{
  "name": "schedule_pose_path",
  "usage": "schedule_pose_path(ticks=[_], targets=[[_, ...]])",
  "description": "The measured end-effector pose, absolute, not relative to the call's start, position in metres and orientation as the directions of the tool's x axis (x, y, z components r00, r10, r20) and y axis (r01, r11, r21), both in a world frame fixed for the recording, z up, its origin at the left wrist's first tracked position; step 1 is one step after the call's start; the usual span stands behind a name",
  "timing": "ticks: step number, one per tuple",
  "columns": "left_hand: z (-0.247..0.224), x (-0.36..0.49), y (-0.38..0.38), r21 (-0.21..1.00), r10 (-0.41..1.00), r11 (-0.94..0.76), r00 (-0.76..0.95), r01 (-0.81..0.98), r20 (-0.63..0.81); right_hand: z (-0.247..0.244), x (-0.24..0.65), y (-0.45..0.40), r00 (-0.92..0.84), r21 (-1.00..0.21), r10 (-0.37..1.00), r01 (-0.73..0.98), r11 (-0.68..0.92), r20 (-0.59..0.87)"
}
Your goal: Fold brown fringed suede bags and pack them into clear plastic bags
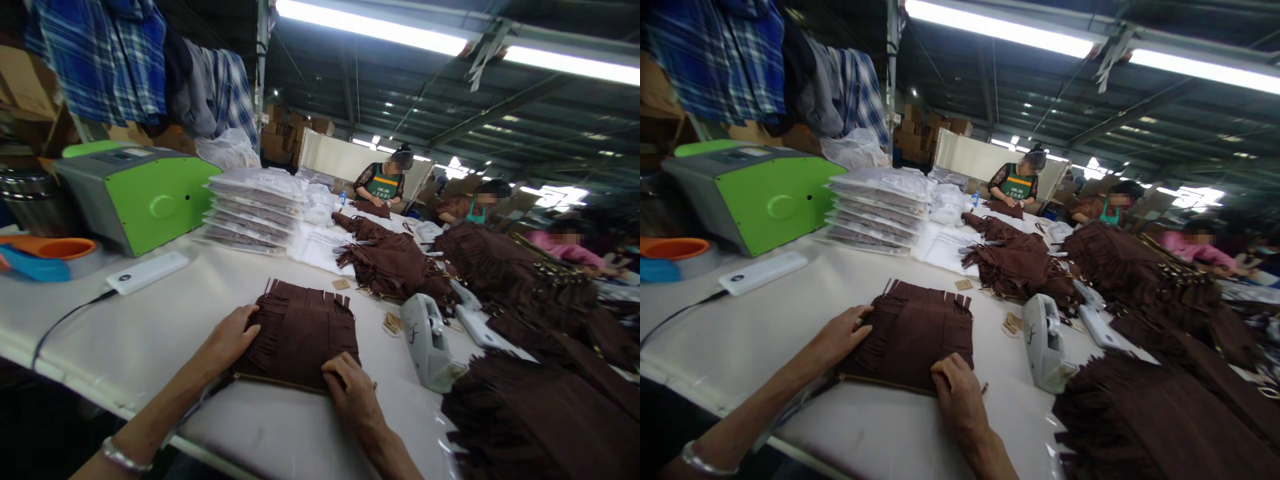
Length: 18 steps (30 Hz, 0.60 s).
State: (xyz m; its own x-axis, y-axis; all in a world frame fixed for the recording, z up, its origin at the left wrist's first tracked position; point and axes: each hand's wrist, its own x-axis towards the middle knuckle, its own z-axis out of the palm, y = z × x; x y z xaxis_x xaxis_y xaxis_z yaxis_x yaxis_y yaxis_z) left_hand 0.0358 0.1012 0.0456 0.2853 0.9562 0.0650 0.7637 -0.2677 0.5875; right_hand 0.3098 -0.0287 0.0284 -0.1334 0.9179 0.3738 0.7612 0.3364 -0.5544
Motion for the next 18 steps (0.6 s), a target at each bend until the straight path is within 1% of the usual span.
schedule_pose_path(ticks=[2,4,5,6,8,10,14,18], targets=[[0.046,0.032,0.1,0.617,0.948,-0.277,0.313,0.737,0.052,0.042,0.318,-0.023,-0.083,-0.645,0.944,0.71,0.281,0.32],[0.045,0.025,0.103,0.633,0.949,-0.267,0.312,0.726,0.042,0.059,0.335,-0.009,0.046,-0.67,0.954,0.721,0.174,0.297],[0.044,0.022,0.107,0.629,0.955,-0.253,0.294,0.735,0.042,0.068,0.344,0.001,0.104,-0.642,0.948,0.758,0.12,0.3],[0.044,0.018,0.111,0.616,0.963,-0.239,0.267,0.751,0.048,0.075,0.354,0.013,0.135,-0.587,0.942,0.806,0.076,0.308],[0.046,0.014,0.123,0.582,0.974,-0.216,0.213,0.784,0.074,0.084,0.37,0.042,0.116,-0.445,0.944,0.895,0.035,0.308],[0.051,0.014,0.135,0.557,0.977,-0.209,0.19,0.803,0.093,0.082,0.377,0.071,0.059,-0.341,0.957,0.939,0.043,0.284],[0.067,0.027,0.151,0.503,0.975,-0.218,0.203,0.836,0.085,0.063,0.372,0.11,-0.001,-0.262,0.97,0.963,0.066,0.242],[0.076,0.043,0.16,0.454,0.957,-0.282,0.283,0.845,0.068,0.053,0.368,0.117,-0.044,-0.206,0.978,0.975,0.087,0.203]])
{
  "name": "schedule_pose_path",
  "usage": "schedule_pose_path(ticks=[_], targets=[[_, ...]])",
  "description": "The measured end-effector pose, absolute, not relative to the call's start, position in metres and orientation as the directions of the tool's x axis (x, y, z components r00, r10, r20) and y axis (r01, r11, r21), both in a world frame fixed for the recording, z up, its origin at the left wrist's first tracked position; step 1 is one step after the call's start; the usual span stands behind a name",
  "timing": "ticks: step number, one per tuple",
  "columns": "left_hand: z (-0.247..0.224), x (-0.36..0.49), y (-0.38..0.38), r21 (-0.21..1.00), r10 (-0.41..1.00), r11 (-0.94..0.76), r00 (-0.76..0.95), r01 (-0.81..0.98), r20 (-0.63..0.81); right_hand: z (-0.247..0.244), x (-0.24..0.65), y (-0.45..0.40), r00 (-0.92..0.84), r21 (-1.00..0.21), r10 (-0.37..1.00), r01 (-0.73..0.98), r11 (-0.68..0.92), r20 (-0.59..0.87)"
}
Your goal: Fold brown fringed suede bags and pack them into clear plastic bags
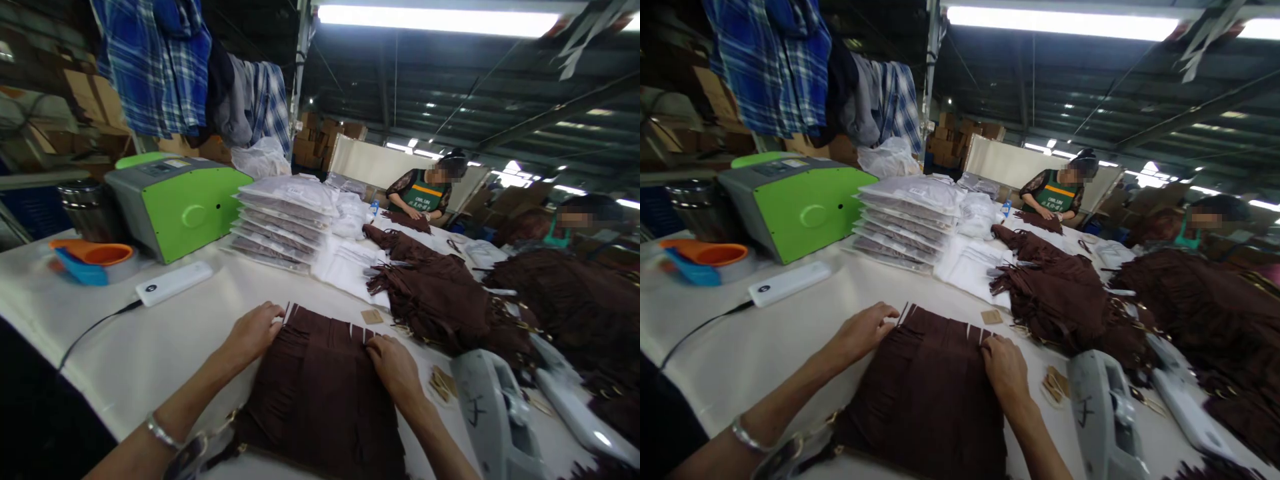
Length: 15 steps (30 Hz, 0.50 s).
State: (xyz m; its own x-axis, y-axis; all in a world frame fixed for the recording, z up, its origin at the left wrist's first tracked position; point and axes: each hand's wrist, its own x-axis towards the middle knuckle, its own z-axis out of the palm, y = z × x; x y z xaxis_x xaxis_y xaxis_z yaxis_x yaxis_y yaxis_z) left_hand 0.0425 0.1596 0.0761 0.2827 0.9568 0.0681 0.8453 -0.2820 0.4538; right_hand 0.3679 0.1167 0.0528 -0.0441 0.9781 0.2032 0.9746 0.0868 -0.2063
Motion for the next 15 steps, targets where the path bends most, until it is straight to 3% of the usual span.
schedule_pose_path(ticks=[5,9,13,15], targets=[[0.069,0.059,0.17,0.402,0.926,-0.36,0.375,0.842,0.045,0.05,0.368,0.107,-0.11,-0.18,0.943,0.968,0.173,0.314],[0.065,0.079,0.168,0.348,0.855,-0.505,0.514,0.79,0.073,0.036,0.35,0.09,-0.172,-0.315,0.914,0.902,0.297,0.368],[0.07,0.085,0.162,0.527,0.752,-0.611,0.64,0.59,0.156,0.037,0.336,0.069,-0.239,-0.47,0.91,0.795,0.384,0.338],[0.069,0.075,0.17,0.612,0.771,-0.587,0.597,0.53,0.222,0.049,0.349,0.066,-0.189,-0.568,0.932,0.75,0.339,0.308]])
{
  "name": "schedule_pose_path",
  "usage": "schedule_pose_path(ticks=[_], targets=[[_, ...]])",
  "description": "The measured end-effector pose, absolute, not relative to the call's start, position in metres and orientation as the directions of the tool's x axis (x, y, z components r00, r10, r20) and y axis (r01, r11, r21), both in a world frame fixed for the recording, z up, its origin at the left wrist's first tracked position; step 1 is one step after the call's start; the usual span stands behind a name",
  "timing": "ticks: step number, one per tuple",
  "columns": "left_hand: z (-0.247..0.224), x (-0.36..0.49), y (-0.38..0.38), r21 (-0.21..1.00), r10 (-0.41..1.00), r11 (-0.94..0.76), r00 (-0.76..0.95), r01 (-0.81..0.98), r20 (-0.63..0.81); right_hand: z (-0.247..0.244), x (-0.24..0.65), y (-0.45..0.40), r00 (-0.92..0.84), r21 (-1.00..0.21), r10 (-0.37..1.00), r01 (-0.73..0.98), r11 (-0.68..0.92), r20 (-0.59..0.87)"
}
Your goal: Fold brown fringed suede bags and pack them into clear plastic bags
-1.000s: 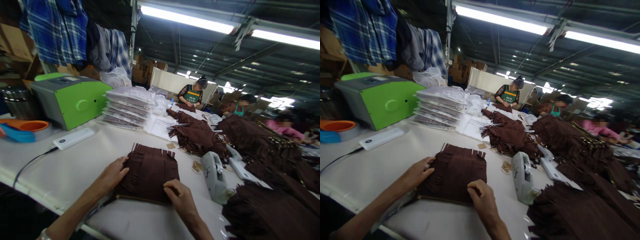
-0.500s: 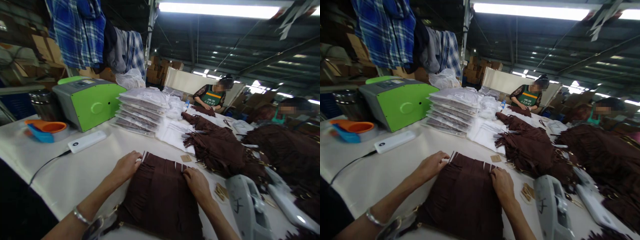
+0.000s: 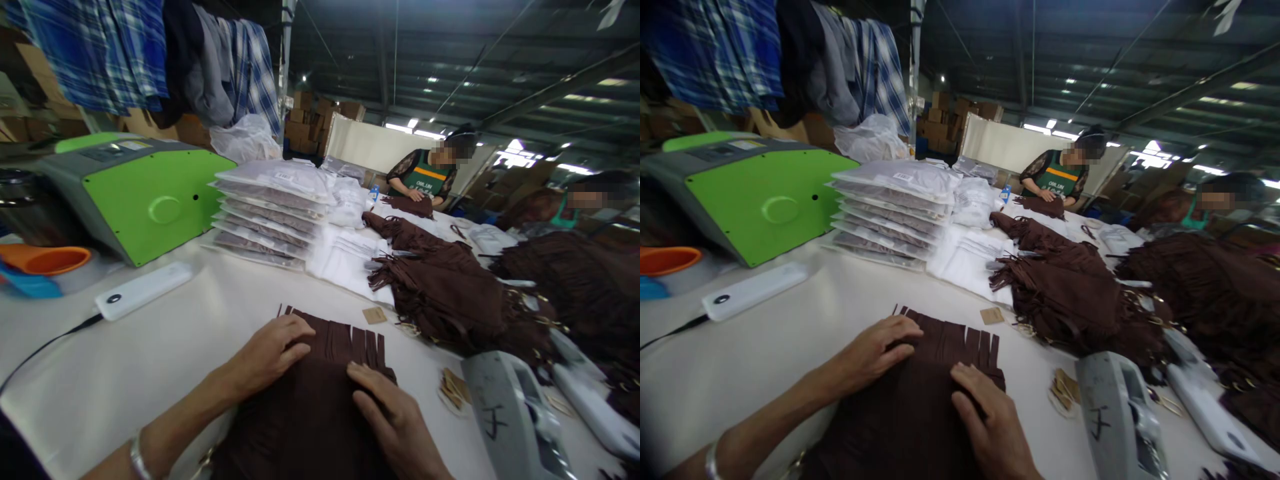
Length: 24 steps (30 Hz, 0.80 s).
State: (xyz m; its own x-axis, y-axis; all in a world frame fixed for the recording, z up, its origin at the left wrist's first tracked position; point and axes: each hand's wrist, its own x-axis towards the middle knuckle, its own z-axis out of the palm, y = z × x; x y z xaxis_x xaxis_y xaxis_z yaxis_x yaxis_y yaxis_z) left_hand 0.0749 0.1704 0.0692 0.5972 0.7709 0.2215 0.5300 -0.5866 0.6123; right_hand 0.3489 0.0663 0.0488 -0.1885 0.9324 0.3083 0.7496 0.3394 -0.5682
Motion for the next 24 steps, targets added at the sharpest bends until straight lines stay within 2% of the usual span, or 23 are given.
schedule_pose_path(ticks=[2,4,6,7,10,13,17,20,24], targets=[[0.064,0.059,0.189,0.636,0.872,-0.459,0.449,0.62,0.192,0.06,0.377,0.072,-0.001,-0.665,0.962,0.723,0.19,0.273],[0.057,0.045,0.212,0.591,0.954,-0.285,0.285,0.755,0.096,0.066,0.412,0.089,0.224,-0.721,0.957,0.692,-0.024,0.183],[0.05,0.041,0.233,0.513,0.972,-0.223,0.232,0.829,0.047,0.062,0.439,0.112,0.313,-0.709,0.947,0.684,-0.172,0.072],[0.048,0.044,0.241,0.47,0.965,-0.248,0.257,0.847,0.047,0.059,0.445,0.125,0.302,-0.681,0.952,0.708,-0.188,0.051],[0.045,0.067,0.251,0.304,0.901,-0.43,0.424,0.85,0.09,0.047,0.434,0.159,0.113,-0.538,0.989,0.842,-0.041,0.101],[0.044,0.091,0.251,0.14,0.804,-0.594,0.59,0.792,0.077,0.04,0.399,0.179,-0.096,-0.328,0.978,0.932,0.153,0.184],[0.041,0.108,0.252,0.07,0.661,-0.75,0.75,0.658,0.029,0.034,0.368,0.192,-0.286,-0.108,0.93,0.942,0.317,0.229],[0.039,0.117,0.255,0.045,0.543,-0.839,0.84,0.543,0.004,0.028,0.364,0.199,-0.421,-0.07,0.89,0.897,0.437,0.175],[0.034,0.132,0.258,0.08,0.407,-0.911,0.914,0.405,0.009,0.02,0.367,0.205,-0.574,-0.143,0.817,0.805,0.576,0.059]])
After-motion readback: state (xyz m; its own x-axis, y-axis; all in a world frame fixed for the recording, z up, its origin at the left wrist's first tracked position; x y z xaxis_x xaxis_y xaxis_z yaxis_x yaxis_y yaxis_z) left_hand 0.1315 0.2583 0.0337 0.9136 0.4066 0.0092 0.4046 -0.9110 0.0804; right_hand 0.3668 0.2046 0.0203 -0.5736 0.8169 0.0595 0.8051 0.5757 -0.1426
